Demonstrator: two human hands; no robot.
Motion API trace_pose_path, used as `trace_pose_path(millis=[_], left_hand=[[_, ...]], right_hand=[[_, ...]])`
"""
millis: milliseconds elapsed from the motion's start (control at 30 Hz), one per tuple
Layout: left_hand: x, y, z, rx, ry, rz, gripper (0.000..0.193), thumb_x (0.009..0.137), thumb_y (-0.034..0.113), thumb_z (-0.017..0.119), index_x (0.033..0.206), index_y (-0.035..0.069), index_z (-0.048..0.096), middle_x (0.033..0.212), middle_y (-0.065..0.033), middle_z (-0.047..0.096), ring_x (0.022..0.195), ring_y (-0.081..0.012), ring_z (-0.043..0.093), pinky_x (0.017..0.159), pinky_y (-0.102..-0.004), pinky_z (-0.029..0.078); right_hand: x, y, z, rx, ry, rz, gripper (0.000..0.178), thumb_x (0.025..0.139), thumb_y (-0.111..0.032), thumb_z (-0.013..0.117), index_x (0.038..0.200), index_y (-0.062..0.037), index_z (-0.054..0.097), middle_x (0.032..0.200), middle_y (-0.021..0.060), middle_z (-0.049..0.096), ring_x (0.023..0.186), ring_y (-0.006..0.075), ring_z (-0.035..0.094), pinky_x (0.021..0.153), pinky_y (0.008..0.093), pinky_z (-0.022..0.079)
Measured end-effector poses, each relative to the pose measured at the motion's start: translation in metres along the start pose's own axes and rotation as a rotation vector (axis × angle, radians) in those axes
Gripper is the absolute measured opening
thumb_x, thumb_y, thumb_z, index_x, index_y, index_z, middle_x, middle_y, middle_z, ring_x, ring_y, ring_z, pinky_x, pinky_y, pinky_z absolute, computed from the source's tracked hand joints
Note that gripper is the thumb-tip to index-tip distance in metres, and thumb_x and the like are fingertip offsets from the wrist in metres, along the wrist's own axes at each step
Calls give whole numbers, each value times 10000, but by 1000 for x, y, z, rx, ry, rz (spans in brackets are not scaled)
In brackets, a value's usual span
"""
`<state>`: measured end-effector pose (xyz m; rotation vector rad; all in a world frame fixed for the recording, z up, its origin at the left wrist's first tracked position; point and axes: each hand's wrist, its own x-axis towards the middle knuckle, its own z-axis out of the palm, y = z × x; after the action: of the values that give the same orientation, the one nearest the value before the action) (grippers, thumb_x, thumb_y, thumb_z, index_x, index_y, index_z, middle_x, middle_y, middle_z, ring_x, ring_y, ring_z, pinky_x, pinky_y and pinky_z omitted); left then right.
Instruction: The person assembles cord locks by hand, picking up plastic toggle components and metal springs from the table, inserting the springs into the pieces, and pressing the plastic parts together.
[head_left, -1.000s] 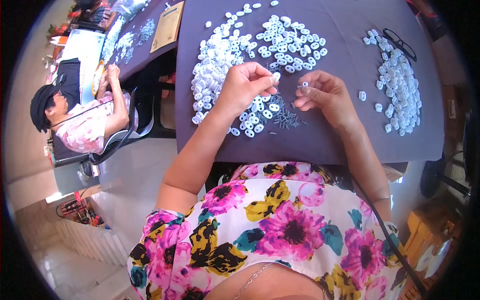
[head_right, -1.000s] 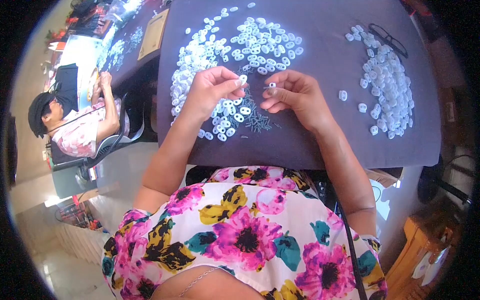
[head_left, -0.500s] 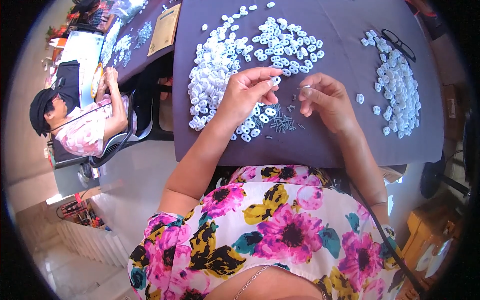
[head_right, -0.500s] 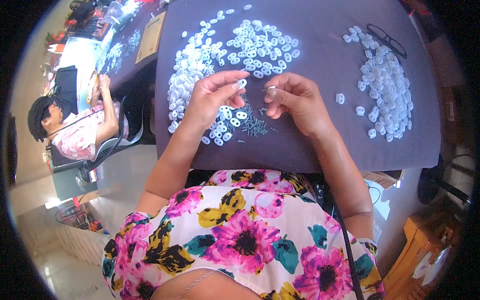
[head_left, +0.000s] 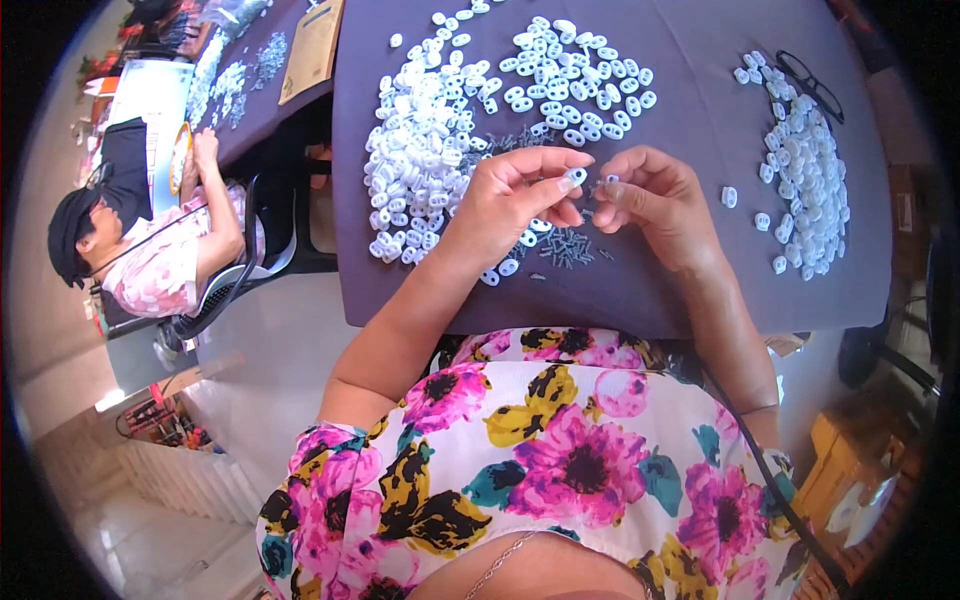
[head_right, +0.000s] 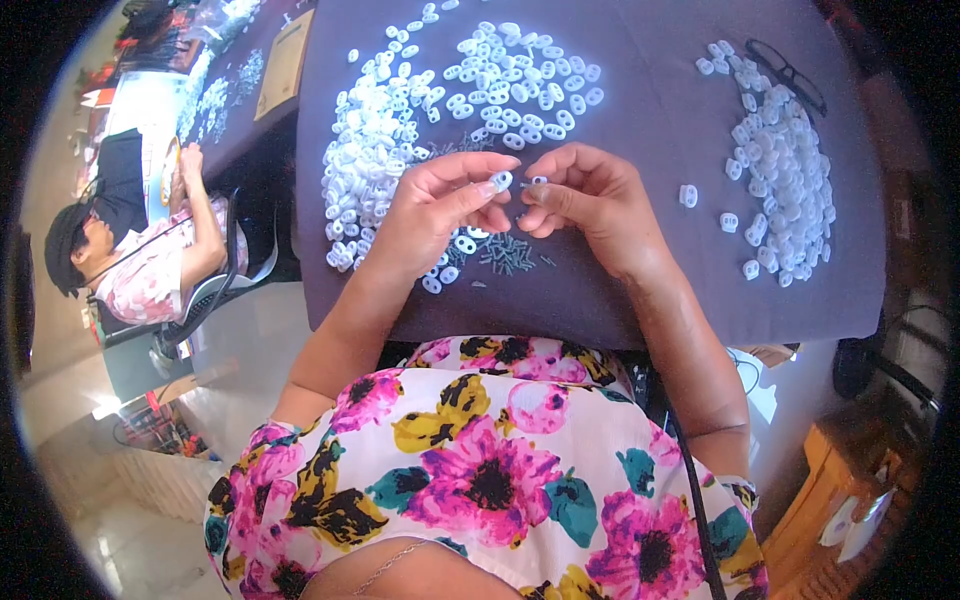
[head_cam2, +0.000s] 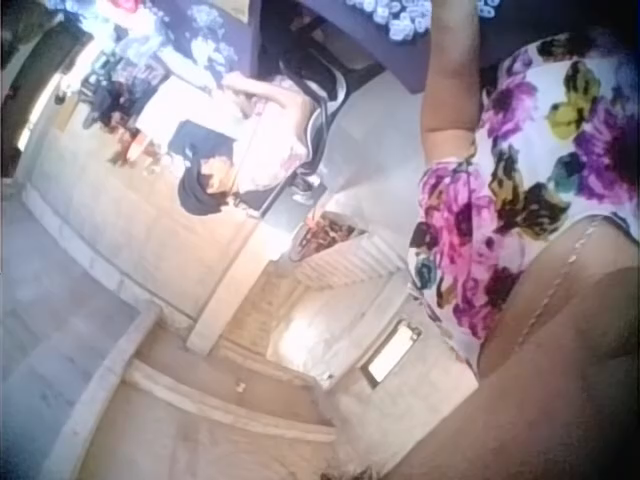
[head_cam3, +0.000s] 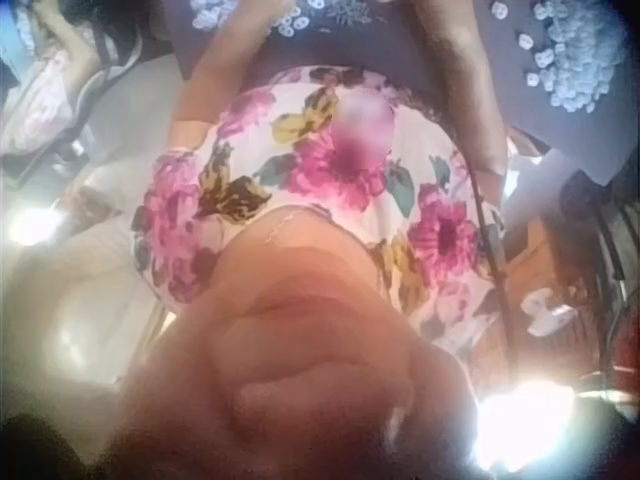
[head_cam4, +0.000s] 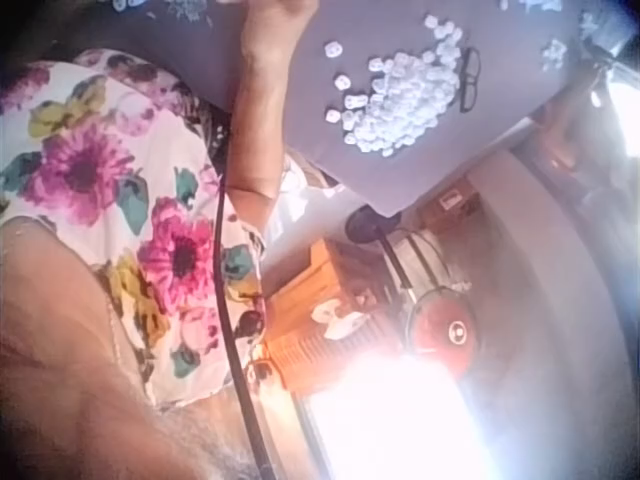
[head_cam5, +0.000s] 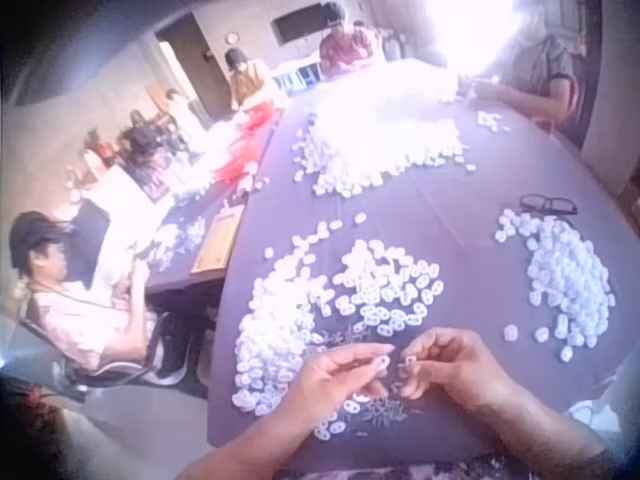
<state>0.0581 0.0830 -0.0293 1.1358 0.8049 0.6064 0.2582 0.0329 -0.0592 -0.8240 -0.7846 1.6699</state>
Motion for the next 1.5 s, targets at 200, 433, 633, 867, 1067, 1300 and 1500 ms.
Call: trace_pose_path(millis=[200, 433, 633, 867, 1067, 1300, 1500], left_hand=[[-1, -5, 3, -81, 8, -4, 252, 875, 29, 589, 1123, -19, 592, 898, -90, 648, 732, -156, 659, 669, -252, 548], [-3, -4, 5, -21, 26, 65, 269, 852, 4, 617, 1119, -22, 589, 893, -88, 655, 764, -161, 668, 681, -243, 548], [-5, -7, 7, -9, 12, 98, 256, 857, -8, 606, 1112, -26, 589, 914, -86, 650, 773, -148, 663, 699, -242, 551], [-7, -7, 10, 14, 14, 113, 243, 857, -24, 592, 1100, -26, 591, 904, -68, 636, 781, -136, 653, 722, -241, 550], [-7, -8, 13, 34, 23, 124, 241, 853, -29, 593, 1094, -28, 589, 900, -62, 633, 789, -120, 640, 731, -242, 548], [-7, -8, 11, 26, 15, 132, 241, 848, -33, 597, 1089, -36, 581, 898, -66, 632, 794, -123, 638, 753, -253, 548], [-8, -8, 11, 25, 21, 106, 233, 848, -27, 607, 1079, -45, 585, 923, -83, 644, 799, -132, 646, 746, -256, 556]], right_hand=[[1, 4, 3, 3, 18, -52, 105, 879, -44, 603, 972, 3, 589, 846, 73, 634, 740, 132, 635, 633, 228, 514], [0, 7, -2, -66, 18, -91, 94, 874, -50, 613, 959, -12, 602, 857, 57, 633, 748, 121, 624, 632, 226, 502], [-1, 4, 3, -89, 43, -97, 102, 860, -25, 626, 956, 4, 605, 827, 65, 636, 715, 122, 626, 626, 230, 511], [-1, 6, 3, -110, 44, -92, 93, 854, -17, 630, 940, 15, 617, 817, 77, 645, 692, 118, 620, 614, 226, 507], [-1, 5, 3, -147, 35, -63, 86, 848, -12, 631, 931, 10, 618, 791, 50, 631, 650, 93, 591, 597, 219, 497], [-2, 6, 5, -152, 39, -91, 81, 854, -18, 628, 928, 11, 613, 780, 43, 627, 647, 91, 592, 593, 215, 499], [-2, 5, 6, -128, 39, -61, 75, 853, -10, 626, 922, 14, 609, 774, 50, 628, 649, 95, 598, 595, 216, 502]])
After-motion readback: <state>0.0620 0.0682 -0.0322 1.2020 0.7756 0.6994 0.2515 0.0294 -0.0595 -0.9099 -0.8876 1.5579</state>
